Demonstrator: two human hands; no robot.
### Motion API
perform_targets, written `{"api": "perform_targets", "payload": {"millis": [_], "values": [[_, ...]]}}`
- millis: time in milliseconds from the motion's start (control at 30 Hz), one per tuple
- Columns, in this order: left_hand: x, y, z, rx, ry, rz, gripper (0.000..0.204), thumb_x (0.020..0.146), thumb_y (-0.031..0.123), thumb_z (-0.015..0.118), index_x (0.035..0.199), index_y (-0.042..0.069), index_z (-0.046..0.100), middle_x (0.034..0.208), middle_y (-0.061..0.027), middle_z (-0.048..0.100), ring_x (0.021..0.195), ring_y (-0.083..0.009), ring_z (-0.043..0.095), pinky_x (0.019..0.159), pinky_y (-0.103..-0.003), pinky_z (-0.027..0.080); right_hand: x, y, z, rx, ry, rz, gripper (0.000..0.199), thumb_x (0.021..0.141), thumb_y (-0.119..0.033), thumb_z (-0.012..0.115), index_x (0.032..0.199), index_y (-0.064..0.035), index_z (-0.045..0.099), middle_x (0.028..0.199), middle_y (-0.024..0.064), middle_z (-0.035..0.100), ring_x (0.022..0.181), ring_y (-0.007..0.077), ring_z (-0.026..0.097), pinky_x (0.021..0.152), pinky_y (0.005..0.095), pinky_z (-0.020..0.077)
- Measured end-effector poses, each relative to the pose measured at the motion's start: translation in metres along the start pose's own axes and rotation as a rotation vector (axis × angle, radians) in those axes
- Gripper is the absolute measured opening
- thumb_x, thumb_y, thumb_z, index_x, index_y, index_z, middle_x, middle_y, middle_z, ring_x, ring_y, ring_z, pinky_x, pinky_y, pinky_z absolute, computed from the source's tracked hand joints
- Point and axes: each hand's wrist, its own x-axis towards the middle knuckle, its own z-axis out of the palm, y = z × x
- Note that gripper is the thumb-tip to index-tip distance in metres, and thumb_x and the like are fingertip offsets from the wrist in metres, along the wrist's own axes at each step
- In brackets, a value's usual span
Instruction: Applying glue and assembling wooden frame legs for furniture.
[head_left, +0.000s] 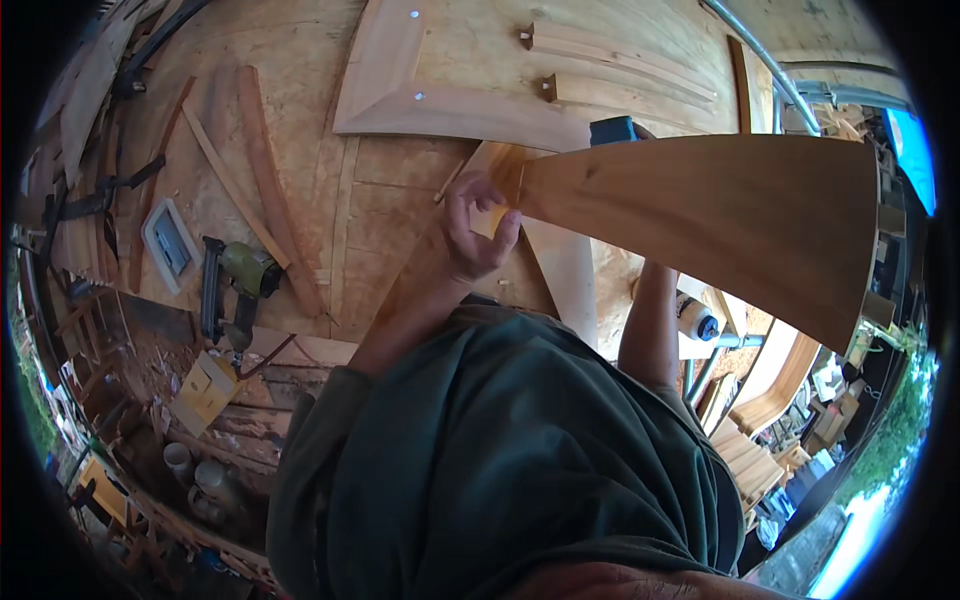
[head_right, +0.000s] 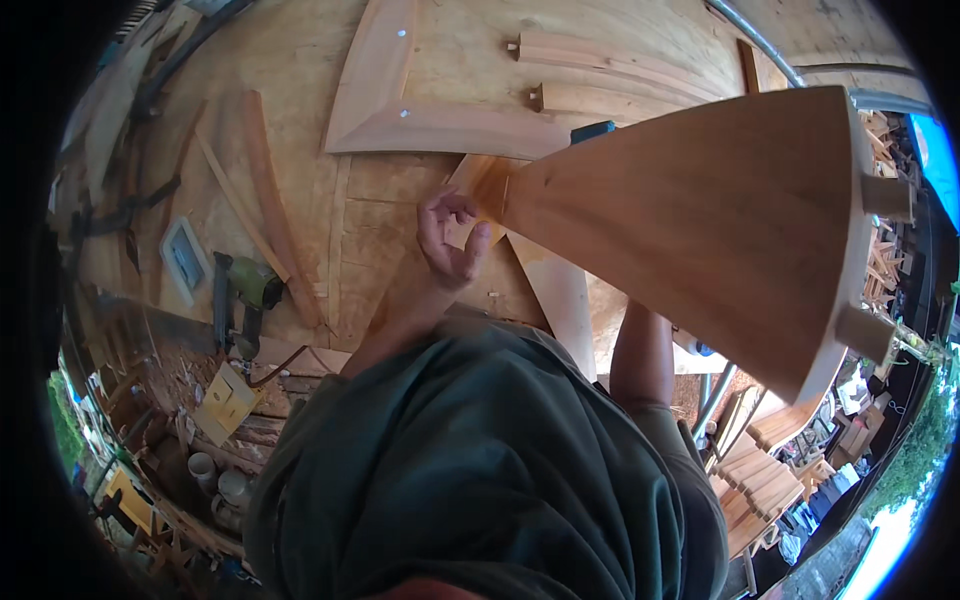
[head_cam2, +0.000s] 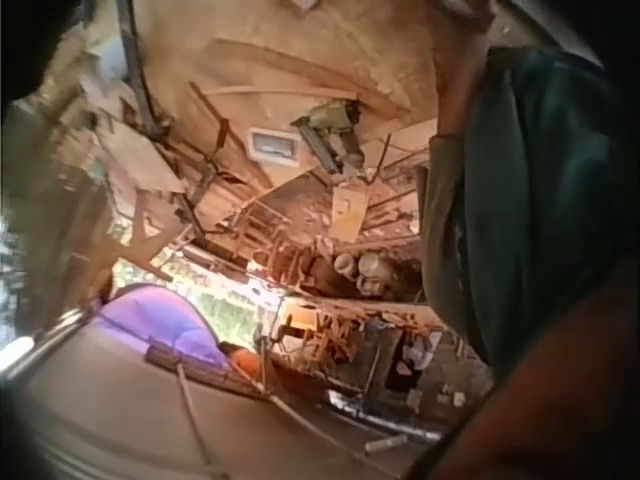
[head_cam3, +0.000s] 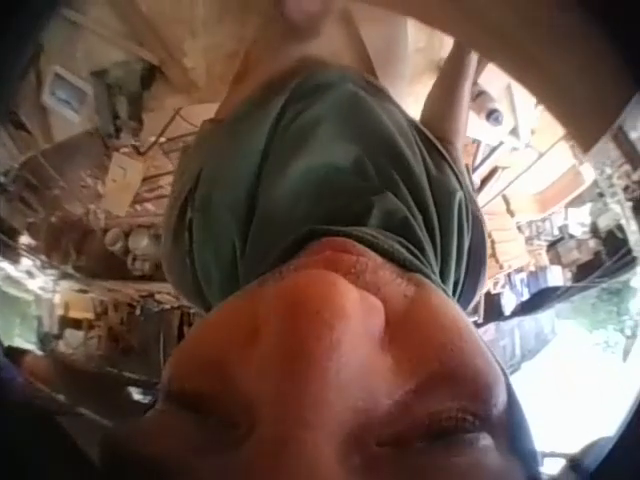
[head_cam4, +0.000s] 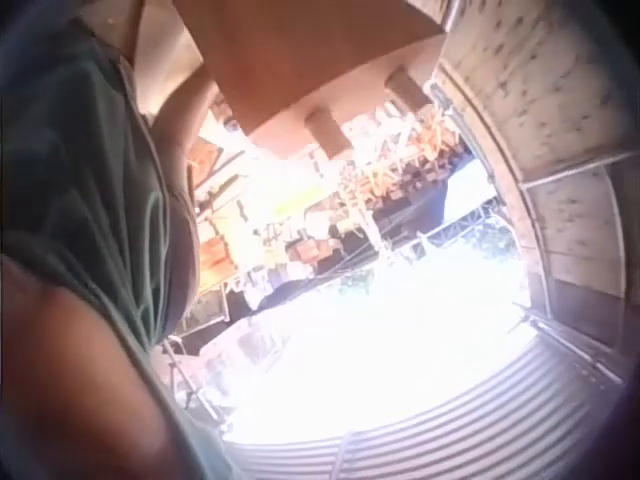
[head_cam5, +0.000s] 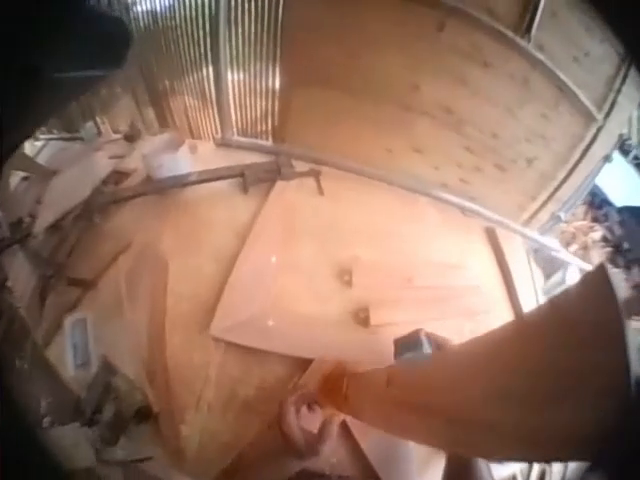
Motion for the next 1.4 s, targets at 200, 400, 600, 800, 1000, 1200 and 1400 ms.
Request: {"api": "perform_targets", "payload": {"millis": [200, 400, 600, 800, 1000, 1200, 1400], "values": [[-0.009, -0.011, -0.002, -0.152, -0.031, -0.293, 0.046, 0.086, 0.017, 0.072, 0.123, 0.000, 0.052, 0.078, 0.0001, 0.055, 0.067, -0.0070, 0.047, 0.060, -0.024, 0.037, 0.080, 0.004, 0.023, -0.700, -0.140, -0.019, 0.064, 0.087, -0.007, 0.077, 0.146, -0.0060, 0.053, 0.129, 0.0070, 0.060, 0.116, 0.0165, 0.059, 0.100, 0.0323, 0.0514], [-0.013, 0.000, -0.003, -0.270, 0.064, -0.507, 0.044, 0.080, -0.002, 0.065, 0.123, 0.001, 0.053, 0.085, -0.0013, 0.055, 0.076, -0.0079, 0.049, 0.071, -0.023, 0.040, 0.097, 0.009, 0.040, -0.788, -0.319, 0.031, 0.056, 0.072, 0.011, 0.080, 0.124, -0.0077, 0.072, 0.126, 0.0080, 0.067, 0.116, 0.0201, 0.063, 0.098, 0.0338, 0.0558], [-0.007, 0.004, 0.001, -0.246, 0.102, -0.529, 0.044, 0.079, -0.004, 0.064, 0.122, 0.001, 0.055, 0.082, -0.0014, 0.055, 0.074, -0.0082, 0.051, 0.070, -0.022, 0.041, 0.105, 0.008, 0.045, -1.068, -0.458, 0.040, 0.041, 0.071, 0.008, 0.081, 0.108, -0.0094, 0.079, 0.114, 0.0072, 0.073, 0.107, 0.0238, 0.066, 0.094, 0.0343, 0.0548], [-0.013, -0.002, 0.000, -0.264, 0.054, -0.495, 0.046, 0.082, -0.003, 0.066, 0.125, 0.001, 0.053, 0.084, -0.0023, 0.056, 0.075, -0.0089, 0.050, 0.071, -0.022, 0.041, 0.099, -0.001, 0.041, -1.345, -0.628, -0.002, 0.032, 0.076, 0.004, 0.077, 0.104, -0.0091, 0.080, 0.107, 0.0077, 0.073, 0.102, 0.0249, 0.068, 0.086, 0.0347, 0.0558], [-0.016, -0.003, 0.000, -0.263, 0.051, -0.496, 0.046, 0.083, -0.002, 0.066, 0.126, 0.000, 0.052, 0.088, -0.0042, 0.055, 0.080, -0.0095, 0.050, 0.071, -0.022, 0.041, 0.101, -0.023, 0.055, -1.343, -0.548, 0.003, 0.036, 0.076, 0.005, 0.076, 0.109, -0.0101, 0.079, 0.107, 0.0077, 0.070, 0.100, 0.0257, 0.067, 0.085, 0.0350, 0.0556], [-0.011, -0.006, -0.001, -0.246, 0.028, -0.479, 0.045, 0.083, -0.003, 0.064, 0.126, 0.000, 0.051, 0.085, -0.0035, 0.055, 0.076, -0.0086, 0.048, 0.069, -0.021, 0.039, 0.105, -0.005, 0.059, -1.495, -0.758, -0.001, 0.037, 0.078, 0.009, 0.071, 0.104, -0.0156, 0.081, 0.112, 0.0063, 0.070, 0.103, 0.0287, 0.066, 0.089, 0.0366, 0.0559], [0.001, -0.004, 0.001, -0.219, 0.094, -0.423, 0.038, 0.085, -0.001, 0.063, 0.122, 0.000, 0.054, 0.079, 0.0018, 0.055, 0.066, -0.0034, 0.041, 0.060, -0.019, 0.033, 0.084, -0.057, 0.048, -1.444, -0.328, 0.063, 0.033, 0.080, 0.002, 0.075, 0.111, -0.0083, 0.077, 0.114, 0.0093, 0.070, 0.104, 0.0264, 0.068, 0.092, 0.0345, 0.0548]]}}
